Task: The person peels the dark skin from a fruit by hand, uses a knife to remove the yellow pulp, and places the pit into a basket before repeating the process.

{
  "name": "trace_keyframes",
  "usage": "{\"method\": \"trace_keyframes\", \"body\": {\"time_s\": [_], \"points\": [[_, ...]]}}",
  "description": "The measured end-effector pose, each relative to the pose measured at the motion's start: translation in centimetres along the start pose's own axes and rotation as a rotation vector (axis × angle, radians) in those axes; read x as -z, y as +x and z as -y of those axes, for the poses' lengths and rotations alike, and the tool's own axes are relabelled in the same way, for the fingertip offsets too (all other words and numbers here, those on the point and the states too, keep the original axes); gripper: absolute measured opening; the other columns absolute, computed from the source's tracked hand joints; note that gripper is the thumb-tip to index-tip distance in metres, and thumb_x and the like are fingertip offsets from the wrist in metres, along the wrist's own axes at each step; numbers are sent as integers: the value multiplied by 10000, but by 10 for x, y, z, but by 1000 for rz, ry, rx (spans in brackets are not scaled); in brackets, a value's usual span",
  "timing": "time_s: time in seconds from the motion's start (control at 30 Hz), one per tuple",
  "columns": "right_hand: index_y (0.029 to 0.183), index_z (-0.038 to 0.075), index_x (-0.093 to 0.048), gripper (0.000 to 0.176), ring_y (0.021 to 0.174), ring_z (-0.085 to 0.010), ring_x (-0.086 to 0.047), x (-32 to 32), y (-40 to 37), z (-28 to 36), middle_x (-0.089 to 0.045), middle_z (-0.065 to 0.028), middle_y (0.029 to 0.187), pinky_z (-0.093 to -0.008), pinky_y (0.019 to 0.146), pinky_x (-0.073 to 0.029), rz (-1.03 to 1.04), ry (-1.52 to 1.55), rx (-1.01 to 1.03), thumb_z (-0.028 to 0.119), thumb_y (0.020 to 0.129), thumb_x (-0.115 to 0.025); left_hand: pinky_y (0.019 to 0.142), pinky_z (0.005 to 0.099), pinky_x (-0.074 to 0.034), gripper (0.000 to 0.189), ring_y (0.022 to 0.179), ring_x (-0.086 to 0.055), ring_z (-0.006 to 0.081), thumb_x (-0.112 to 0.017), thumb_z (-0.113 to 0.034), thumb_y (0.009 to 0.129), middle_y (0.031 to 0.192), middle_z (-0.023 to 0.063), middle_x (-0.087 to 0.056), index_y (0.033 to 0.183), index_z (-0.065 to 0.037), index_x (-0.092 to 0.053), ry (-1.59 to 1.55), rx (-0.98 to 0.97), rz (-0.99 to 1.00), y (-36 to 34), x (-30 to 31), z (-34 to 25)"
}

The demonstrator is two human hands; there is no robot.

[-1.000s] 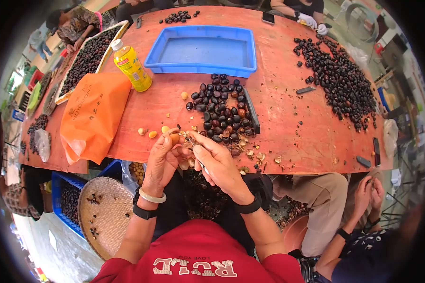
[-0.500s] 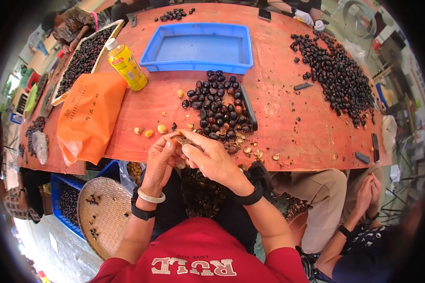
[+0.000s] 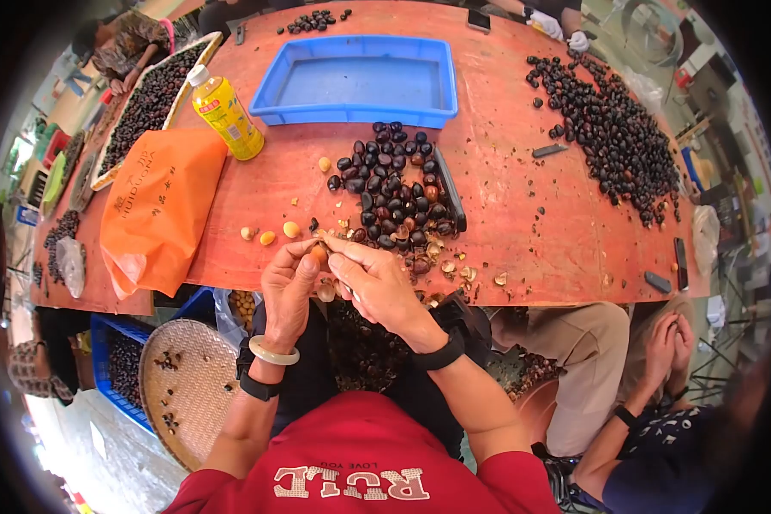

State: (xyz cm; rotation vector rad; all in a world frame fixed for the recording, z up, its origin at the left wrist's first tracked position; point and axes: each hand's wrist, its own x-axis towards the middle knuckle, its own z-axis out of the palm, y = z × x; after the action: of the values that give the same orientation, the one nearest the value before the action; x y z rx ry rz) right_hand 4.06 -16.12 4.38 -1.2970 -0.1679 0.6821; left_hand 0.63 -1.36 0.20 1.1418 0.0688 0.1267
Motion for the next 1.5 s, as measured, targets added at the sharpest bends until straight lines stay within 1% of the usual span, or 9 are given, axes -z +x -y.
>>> {"method": "trace_keyframes", "body": {"time_s": [0.17,0.47,0.63,1.0,1.23,1.3,1.33,1.4,1.5], "points": [[1306,44,-463,394,332,-30,-361,-5,5,-18,-521,-7,635,-166,297,-267,-67,255,-1,218,952,-455,728,236,-483,298,824,-602,115,-573,-212,911,932,68,-623,1105,9,-525,1,75,-30,3,1,1],[1274,8,-498,363,661,-28,-467,-13,2,-20,-571,6,801,-190,578,-414,-140,-188,227,118,928,-491,511,162,-418,357,633,-546,58,-647,-260,860,875,46,-611,1080,-7,-523,-28,227,-26,8,9,3],[1286,4,-481,375,667,-39,-476,-8,8,-27,-577,-11,799,-199,594,-420,-131,-188,260,129,932,-477,619,215,-501,334,723,-593,102,-621,-234,878,896,53,-596,1072,17,-517,55,128,-78,7,1,-1],[1316,69,-434,389,346,-31,-348,9,6,-19,-489,9,627,-182,289,-285,-54,466,-22,221,959,-451,679,203,-468,356,833,-582,101,-531,-108,917,1010,66,-581,1238,12,-435,236,49,155,9,-9,-13],[1295,79,-451,360,352,-29,-339,17,-6,-17,-462,9,588,-173,313,-282,-86,495,54,210,960,-427,735,252,-476,356,849,-605,148,-531,-67,899,953,87,-596,1231,11,-427,-90,105,-100,33,17,-24],[1300,61,-457,370,414,-45,-433,22,-11,-16,-499,6,602,-203,373,-361,19,286,-2,190,954,-425,745,275,-475,331,834,-606,162,-556,-117,892,907,82,-593,1185,6,-466,528,-163,-163,45,38,-20],[1307,59,-453,390,445,-64,-472,21,-14,-27,-557,-13,689,-235,419,-401,113,-6,66,189,939,-453,766,341,-456,312,853,-581,206,-591,-117,855,886,81,-569,1142,-23,-512,1110,-259,-224,48,38,-30],[1298,107,-477,420,552,-182,-591,18,-19,-24,-659,-98,827,-337,560,-471,224,-398,59,194,890,-525,780,370,-435,322,882,-558,236,-603,-119,836,911,88,-558,1137,-38,-525,1373,-282,-180,56,51,-33],[1279,163,-503,415,569,-288,-588,14,-19,-49,-624,-167,755,-374,549,-462,160,-781,258,190,868,-550,801,412,-398,359,933,-518,280,-622,-134,803,960,102,-540,1144,-63,-536,1675,-282,-114,66,69,-24]]}}
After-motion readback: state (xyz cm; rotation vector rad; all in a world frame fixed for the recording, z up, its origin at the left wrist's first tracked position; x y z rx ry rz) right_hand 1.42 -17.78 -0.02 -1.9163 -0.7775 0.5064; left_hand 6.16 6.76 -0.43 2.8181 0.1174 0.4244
